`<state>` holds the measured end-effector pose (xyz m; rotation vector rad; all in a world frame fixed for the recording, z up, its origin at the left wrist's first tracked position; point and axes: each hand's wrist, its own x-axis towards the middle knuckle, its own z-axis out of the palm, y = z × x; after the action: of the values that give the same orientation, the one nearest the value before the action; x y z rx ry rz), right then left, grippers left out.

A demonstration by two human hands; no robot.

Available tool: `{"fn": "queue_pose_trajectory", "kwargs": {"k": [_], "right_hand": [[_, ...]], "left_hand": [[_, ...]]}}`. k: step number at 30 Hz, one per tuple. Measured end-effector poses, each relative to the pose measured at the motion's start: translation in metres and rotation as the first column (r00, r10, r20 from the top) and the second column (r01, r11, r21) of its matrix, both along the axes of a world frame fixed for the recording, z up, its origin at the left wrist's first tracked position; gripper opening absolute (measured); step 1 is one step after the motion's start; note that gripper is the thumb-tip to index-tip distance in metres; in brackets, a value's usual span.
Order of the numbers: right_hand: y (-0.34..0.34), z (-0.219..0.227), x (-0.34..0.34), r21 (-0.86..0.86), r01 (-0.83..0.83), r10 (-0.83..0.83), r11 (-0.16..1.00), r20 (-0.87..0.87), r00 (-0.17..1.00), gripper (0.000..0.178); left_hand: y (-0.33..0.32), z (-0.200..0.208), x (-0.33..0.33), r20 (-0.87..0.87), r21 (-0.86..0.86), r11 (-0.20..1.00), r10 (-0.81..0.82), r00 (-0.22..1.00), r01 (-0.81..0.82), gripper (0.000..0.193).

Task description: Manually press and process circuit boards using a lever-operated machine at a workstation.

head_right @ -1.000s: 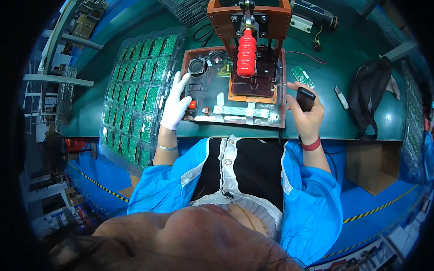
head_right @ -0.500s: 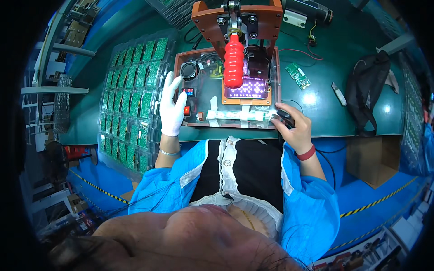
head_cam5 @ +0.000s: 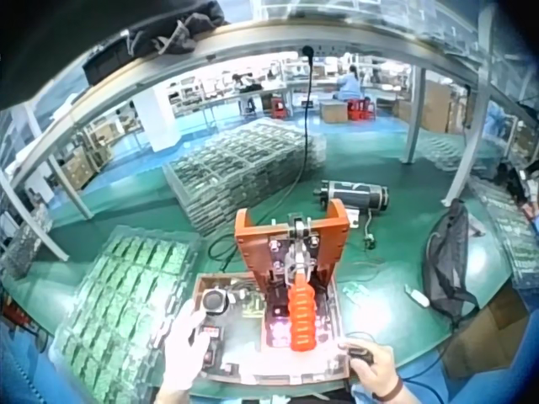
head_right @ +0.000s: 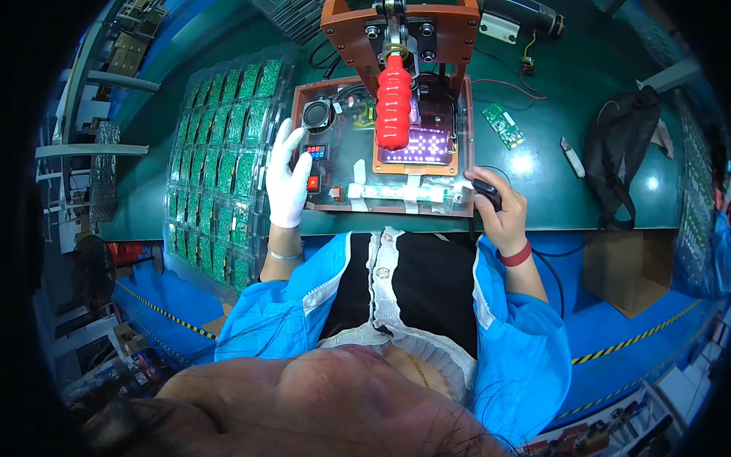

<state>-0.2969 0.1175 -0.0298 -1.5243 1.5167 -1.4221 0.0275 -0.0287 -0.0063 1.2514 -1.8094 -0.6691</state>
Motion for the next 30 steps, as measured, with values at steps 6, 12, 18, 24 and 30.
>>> {"fn": "queue_pose_trajectory", "kwargs": {"k": [6, 12, 18, 24, 30], "right_hand": [[0.0010, -0.0007, -0.0003, 0.038, -0.016, 0.015, 0.999, 0.038, 0.999, 0.043], [-0.0006, -0.0011, 0.0012, 0.034, -0.004, 0.004, 0.999, 0.014, 1.000, 0.042], [-0.0028, -0.0023, 0.0019, 0.043, 0.029, -0.029, 0.999, -0.009, 1.000, 0.038], [-0.0037, -0.0020, 0.0023, 0.037, 0.039, -0.038, 0.999, -0.018, 0.999, 0.035], [-0.0046, -0.0016, 0.0022, 0.047, 0.049, -0.048, 0.998, -0.020, 0.999, 0.033]], "left_hand": [[0.0010, -0.0008, 0.0003, -0.006, 0.001, 1.000, -0.001, 1.000, 0.001, 0.044], [0.0014, 0.0007, -0.0007, -0.014, 0.014, 1.000, -0.001, 1.000, 0.001, 0.043], [0.0011, 0.0009, -0.0005, -0.019, 0.013, 1.000, -0.007, 1.000, 0.007, 0.043], [0.0010, 0.0008, -0.0011, -0.030, 0.010, 1.000, -0.013, 0.999, 0.014, 0.042], [0.0004, -0.0005, -0.0006, -0.041, 0.004, 1.000, -0.020, 0.999, 0.020, 0.042]]}}
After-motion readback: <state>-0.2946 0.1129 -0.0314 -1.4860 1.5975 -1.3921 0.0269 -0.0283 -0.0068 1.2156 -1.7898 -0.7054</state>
